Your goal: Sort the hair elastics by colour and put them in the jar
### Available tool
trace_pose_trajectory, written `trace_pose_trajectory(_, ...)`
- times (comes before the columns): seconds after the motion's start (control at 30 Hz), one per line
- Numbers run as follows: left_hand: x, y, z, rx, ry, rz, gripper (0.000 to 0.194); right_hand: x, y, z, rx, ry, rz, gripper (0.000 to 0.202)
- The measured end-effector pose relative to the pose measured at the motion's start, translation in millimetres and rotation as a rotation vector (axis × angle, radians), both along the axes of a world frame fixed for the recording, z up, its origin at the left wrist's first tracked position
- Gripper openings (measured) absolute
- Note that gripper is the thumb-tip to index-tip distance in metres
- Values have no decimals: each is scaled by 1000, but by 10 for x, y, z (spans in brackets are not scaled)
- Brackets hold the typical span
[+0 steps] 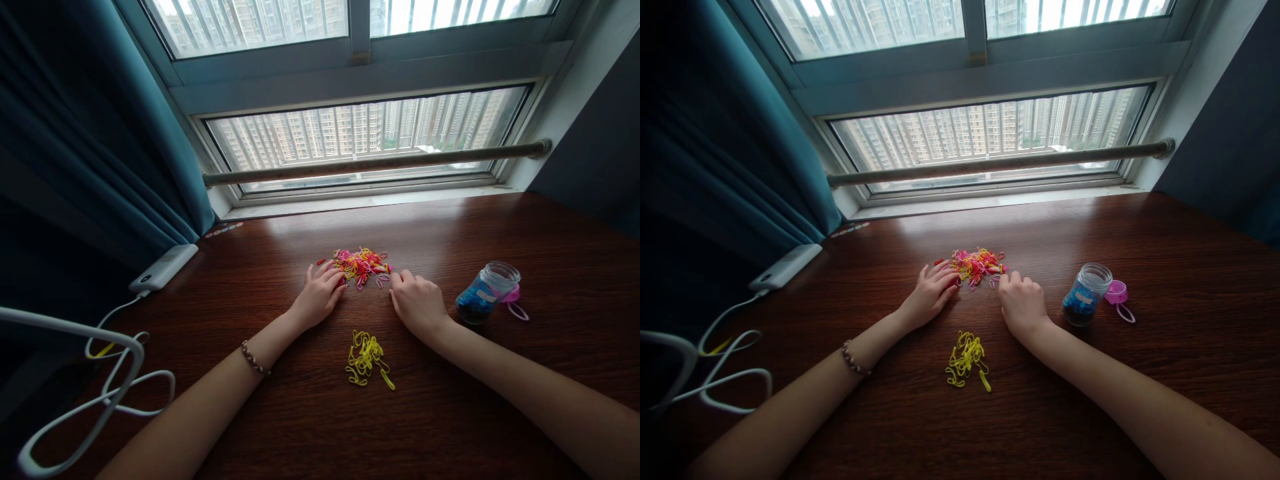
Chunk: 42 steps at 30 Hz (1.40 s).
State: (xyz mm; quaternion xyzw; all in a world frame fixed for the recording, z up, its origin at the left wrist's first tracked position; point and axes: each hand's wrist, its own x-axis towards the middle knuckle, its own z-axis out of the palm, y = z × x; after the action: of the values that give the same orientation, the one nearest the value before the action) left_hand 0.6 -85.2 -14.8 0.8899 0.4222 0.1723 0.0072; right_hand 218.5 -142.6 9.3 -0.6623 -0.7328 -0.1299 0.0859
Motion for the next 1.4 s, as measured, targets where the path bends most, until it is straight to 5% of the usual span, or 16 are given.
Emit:
trace_pose_trajectory(0.23,-2,7,-11,27,-46,-32,30,90,121,-127,-30,121,98,20)
trace_pose_trajectory(0.53,-13,26,-27,36,-98,-27,28,21,160,-182,84,990,424,15)
trace_pose_trajectory(0.83,-3,5,-6,-15,-60,-82,29,-80,-147,16,-227,815,992,14)
trace_pose_trajectory(0.9,0,5,-2,-8,-63,-81,29,-70,-109,-15,-199,775,958,13)
trace_pose_trajectory(1.03,-3,14,-1,25,-80,-80,28,46,130,-143,158,725,512,20)
trace_pose_trajectory(1.1,-9,29,-13,43,-114,-84,28,127,257,-228,202,621,364,26)
trace_pose_trajectory(1.4,-49,71,-62,71,-352,-47,21,229,406,-440,77,510,297,32)
